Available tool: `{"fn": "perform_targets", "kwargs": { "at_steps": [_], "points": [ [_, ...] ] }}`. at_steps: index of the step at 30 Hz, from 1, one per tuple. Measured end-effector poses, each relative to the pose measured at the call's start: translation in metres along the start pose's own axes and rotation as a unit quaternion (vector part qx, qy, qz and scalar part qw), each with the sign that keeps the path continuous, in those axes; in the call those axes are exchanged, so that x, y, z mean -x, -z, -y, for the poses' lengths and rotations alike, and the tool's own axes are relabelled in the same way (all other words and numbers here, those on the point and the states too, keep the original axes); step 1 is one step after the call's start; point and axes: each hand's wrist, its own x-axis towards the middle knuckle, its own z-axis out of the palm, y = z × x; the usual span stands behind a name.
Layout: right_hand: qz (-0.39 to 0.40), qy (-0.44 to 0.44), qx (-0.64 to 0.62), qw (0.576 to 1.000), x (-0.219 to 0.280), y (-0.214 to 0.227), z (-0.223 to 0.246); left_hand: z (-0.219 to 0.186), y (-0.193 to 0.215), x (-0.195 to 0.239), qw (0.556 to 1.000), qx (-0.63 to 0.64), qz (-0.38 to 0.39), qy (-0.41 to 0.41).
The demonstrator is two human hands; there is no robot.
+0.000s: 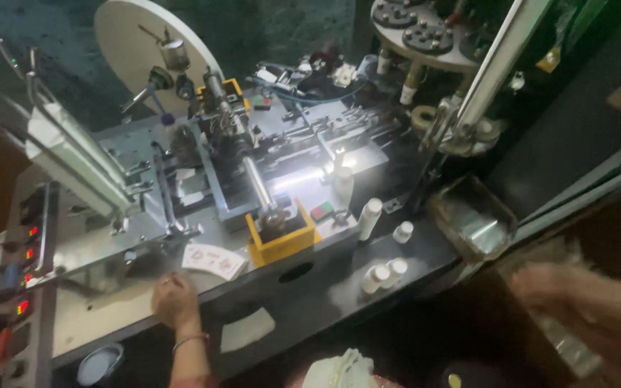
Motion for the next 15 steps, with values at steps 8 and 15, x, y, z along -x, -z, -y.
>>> {"fn": "perform_targets", "kwargs": {
  "at_steps": [8,15],
  "points": [
    [-0.267,-0.076,0.029,0.96,-0.171,0.138,-0.123,0.014,-0.02,0.009,0.994,-0.1,0.009,0.046],
    [-0.419,-0.186,0.21,0.864,-0.326,0.227,-0.253,0.037,-0.045,0.018,0.998,-0.029,-0.056,0.008]
  ]
}}
